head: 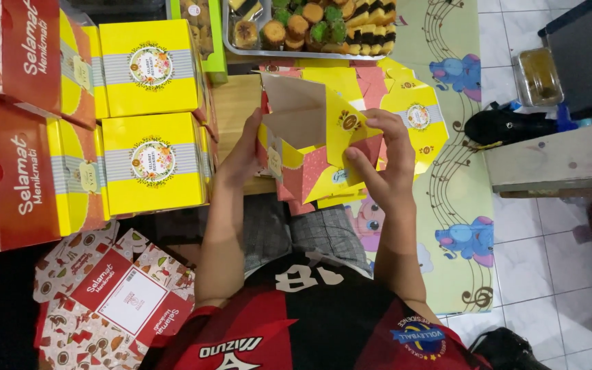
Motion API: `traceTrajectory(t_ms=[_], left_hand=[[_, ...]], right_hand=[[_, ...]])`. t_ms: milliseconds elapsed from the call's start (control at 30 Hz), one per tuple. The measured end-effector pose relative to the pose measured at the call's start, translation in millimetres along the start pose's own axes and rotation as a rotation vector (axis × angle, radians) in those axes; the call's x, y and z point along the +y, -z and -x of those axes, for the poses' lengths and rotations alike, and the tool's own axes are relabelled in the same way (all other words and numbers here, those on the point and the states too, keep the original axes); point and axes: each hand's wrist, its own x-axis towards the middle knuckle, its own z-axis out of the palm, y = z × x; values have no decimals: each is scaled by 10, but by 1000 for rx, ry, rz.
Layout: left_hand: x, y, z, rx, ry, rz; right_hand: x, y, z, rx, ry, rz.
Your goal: The person is folding flat cardboard templates into three-dimensional pastry boxes.
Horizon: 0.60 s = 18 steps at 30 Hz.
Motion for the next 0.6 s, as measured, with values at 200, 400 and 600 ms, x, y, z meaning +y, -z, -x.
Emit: traceTrajectory(t_ms=[200, 400, 600], left_hand=[[-6, -15, 10, -48, 15, -36], [247, -335, 224, -60, -11, -36], [457, -634, 341, 197, 87, -71]], right_hand=[[71, 50, -1, 25, 29, 39], [72, 41, 3, 23, -5, -50], [155, 74, 80, -53, -44, -215]])
